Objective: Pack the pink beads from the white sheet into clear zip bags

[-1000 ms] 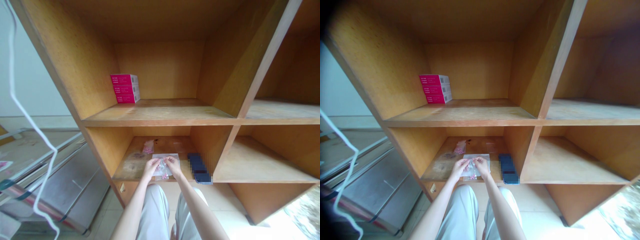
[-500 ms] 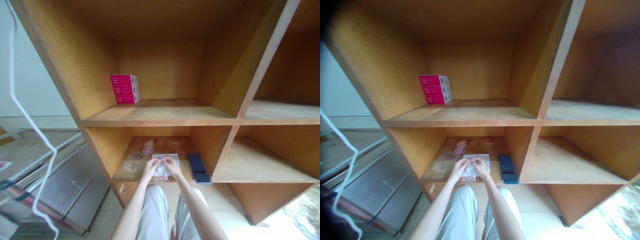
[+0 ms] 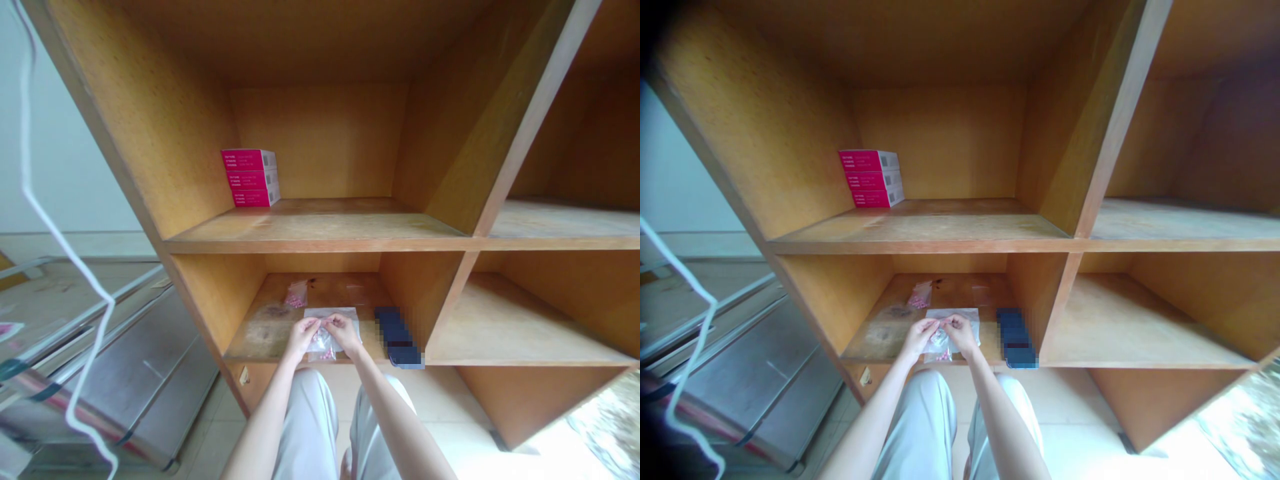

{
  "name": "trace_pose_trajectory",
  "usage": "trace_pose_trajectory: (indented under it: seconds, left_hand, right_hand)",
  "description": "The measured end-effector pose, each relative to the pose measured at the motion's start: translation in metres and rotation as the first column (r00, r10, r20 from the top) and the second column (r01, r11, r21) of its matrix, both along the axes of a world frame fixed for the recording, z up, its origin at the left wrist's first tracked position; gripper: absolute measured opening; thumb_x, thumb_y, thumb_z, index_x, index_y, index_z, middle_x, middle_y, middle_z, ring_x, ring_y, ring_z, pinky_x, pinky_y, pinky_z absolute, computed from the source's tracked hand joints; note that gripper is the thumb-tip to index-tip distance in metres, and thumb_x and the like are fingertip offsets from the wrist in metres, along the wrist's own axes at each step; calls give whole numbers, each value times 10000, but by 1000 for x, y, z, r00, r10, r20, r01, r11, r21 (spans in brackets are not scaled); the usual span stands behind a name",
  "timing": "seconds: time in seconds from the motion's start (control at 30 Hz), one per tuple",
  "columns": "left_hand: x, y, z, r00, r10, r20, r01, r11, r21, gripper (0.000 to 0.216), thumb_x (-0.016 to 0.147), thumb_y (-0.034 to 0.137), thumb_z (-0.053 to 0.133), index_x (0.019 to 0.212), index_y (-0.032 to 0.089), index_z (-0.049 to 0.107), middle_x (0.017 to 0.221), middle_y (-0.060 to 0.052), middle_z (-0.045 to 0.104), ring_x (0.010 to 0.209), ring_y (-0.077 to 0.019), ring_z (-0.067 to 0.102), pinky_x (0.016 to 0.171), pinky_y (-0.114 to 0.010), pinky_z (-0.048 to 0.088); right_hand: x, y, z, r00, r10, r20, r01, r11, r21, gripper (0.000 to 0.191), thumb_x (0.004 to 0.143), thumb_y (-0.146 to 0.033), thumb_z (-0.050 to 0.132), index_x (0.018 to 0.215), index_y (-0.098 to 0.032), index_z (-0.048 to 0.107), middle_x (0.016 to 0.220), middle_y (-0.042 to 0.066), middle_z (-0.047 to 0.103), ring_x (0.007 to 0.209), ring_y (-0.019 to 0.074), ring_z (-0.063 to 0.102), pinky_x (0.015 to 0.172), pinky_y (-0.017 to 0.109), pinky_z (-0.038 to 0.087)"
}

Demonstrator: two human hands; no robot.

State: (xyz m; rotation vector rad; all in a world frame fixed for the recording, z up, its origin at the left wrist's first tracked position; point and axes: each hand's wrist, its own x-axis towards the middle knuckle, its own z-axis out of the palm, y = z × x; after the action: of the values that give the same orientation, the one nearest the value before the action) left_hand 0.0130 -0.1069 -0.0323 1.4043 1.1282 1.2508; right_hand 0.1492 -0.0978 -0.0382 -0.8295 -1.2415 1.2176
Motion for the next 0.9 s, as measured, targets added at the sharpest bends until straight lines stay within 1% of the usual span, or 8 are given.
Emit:
trace_pose_trajectory:
  seconds: [0.13, 0.23, 0.37, 0.63, 0.9]
  left_hand:
    - [0, 0, 0, 1000, -2, 11, 3, 1000, -18, 348, 672, 457, 588, 778, 127, 622, 604, -8, 578, 512, -101, 488, 472, -192, 342]
    - [1, -2, 4, 1000, 3, 25, -2, 999, -45, 341, 652, 452, 610, 769, 131, 619, 588, 3, 569, 498, -94, 478, 460, -188, 333]
    - [3, -4, 8, 999, -18, 37, 21, 997, -69, 343, 634, 449, 626, 756, 129, 616, 586, 4, 566, 501, -92, 478, 460, -185, 333]
    - [2, -4, 7, 999, -25, 34, 27, 998, -61, 334, 636, 432, 629, 747, 117, 609, 537, 18, 530, 470, -77, 445, 445, -178, 307]
    - [3, -5, 7, 999, -24, 31, 26, 998, -58, 341, 650, 454, 609, 740, 126, 611, 517, 29, 507, 460, -74, 432, 439, -178, 293]
  right_hand:
    - [1, 0, -1, 1000, -4, 11, 4, 1000, -16, 159, 632, -321, 642, 645, -171, 591, 640, 16, 628, 588, 139, 555, 565, 239, 413]
    - [1, 0, 0, 1000, -14, 15, 14, 1000, -15, 141, 627, -300, 640, 632, -170, 585, 636, 17, 626, 590, 141, 555, 569, 240, 412]
    - [1, 0, 2, 999, -28, 29, 28, 1000, -12, 136, 611, -295, 638, 632, -170, 589, 637, 15, 626, 598, 144, 558, 576, 242, 415]
    - [0, 0, 2, 1000, -14, -4, 14, 999, -39, 115, 583, -265, 649, 631, -170, 606, 625, 11, 634, 580, 137, 560, 569, 234, 415]
    - [0, -1, 3, 999, -36, 21, 37, 998, -56, 135, 576, -285, 658, 619, -168, 607, 616, 20, 636, 573, 145, 561, 558, 240, 419]
